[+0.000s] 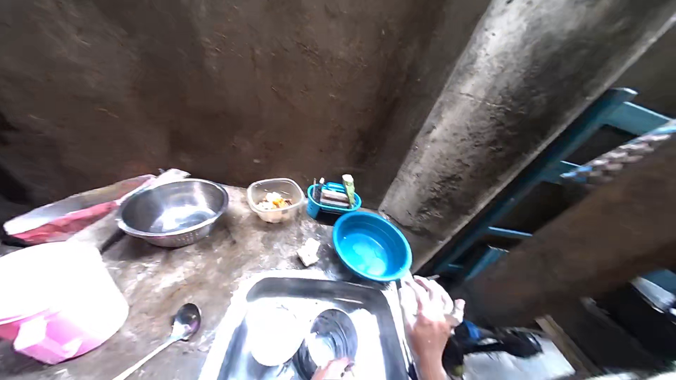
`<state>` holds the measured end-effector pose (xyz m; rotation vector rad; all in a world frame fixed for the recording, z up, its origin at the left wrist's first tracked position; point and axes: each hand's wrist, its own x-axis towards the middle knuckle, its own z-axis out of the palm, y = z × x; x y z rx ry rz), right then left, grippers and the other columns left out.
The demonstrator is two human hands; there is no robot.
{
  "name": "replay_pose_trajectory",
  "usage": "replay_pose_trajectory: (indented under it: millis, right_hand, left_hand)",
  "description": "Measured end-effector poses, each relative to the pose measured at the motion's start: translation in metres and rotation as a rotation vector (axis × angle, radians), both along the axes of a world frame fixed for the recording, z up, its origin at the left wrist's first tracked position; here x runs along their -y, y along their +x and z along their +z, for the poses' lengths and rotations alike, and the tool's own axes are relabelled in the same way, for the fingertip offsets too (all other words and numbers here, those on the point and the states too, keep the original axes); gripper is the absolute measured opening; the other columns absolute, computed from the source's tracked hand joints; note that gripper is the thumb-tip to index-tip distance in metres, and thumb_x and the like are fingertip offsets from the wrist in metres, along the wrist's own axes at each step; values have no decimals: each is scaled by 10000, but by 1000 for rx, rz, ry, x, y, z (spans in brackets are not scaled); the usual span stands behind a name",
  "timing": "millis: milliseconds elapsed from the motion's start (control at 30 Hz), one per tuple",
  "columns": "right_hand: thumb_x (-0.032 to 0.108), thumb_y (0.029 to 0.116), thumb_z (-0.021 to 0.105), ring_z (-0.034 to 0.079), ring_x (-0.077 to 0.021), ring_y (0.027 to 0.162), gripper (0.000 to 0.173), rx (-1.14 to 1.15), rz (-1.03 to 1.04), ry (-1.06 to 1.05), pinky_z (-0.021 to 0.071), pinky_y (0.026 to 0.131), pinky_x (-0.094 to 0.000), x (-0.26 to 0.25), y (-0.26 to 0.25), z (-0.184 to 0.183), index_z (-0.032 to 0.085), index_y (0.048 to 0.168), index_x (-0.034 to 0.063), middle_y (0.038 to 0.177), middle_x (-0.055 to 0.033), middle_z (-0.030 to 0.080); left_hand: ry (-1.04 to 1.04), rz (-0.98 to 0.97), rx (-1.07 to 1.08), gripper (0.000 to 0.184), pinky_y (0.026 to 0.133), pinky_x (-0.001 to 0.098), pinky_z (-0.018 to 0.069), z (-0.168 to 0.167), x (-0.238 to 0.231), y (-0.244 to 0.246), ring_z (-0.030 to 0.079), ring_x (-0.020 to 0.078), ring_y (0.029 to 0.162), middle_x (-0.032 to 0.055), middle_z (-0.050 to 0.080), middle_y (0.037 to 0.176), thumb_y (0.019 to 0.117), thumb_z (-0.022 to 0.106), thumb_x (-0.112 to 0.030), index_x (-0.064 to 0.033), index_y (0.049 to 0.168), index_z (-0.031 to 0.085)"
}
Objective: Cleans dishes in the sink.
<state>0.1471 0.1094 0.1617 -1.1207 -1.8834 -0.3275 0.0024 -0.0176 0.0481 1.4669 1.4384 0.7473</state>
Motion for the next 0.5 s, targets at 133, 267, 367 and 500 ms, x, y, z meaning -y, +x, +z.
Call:
replay_pose_trajectory:
  millis: [133, 267, 367, 500]
  right_hand:
    - [111, 1011, 416, 654, -136, 986, 344, -508, 193, -516, 495, 983, -335, 6, 72, -14, 696, 859, -16, 906, -63, 699]
    - [398, 1063, 197, 635, 14, 658, 654, -1092, 875, -705, 543, 779, -205, -15, 93, -28, 573, 540, 286, 598, 151, 618]
    - [395, 1075, 110, 665, -31, 631, 736, -1566, 943, -667, 569, 754, -221, -9, 94, -24, 566, 516, 251, 566, 103, 638]
    - [257, 1087, 206, 689, -95, 683, 491, -2013, 558, -776, 592, 682, -262, 27, 71, -74, 570, 773, 159, 679, 25, 660]
  left_hand:
    - [-218, -46, 480, 354, 913, 370, 504, 2, -39, 61, 646, 214, 1036, 203, 661, 1233, 1079, 391, -86, 74, 1337, 574]
    - [-572, 132, 992, 388, 758, 296, 541, -3, -91, 116, 656, 138, 847, 93, 673, 1063, 1126, 266, -214, 18, 1286, 533]
    - [-580, 386, 1233, 316, 701, 314, 548, 15, -118, 145, 651, 171, 789, 121, 660, 981, 1125, 301, -161, 26, 1262, 516]
    - [-459, 575, 1448, 336, 644, 276, 555, 7, -132, 153, 642, 129, 705, 67, 642, 831, 1124, 248, -210, -28, 1138, 531]
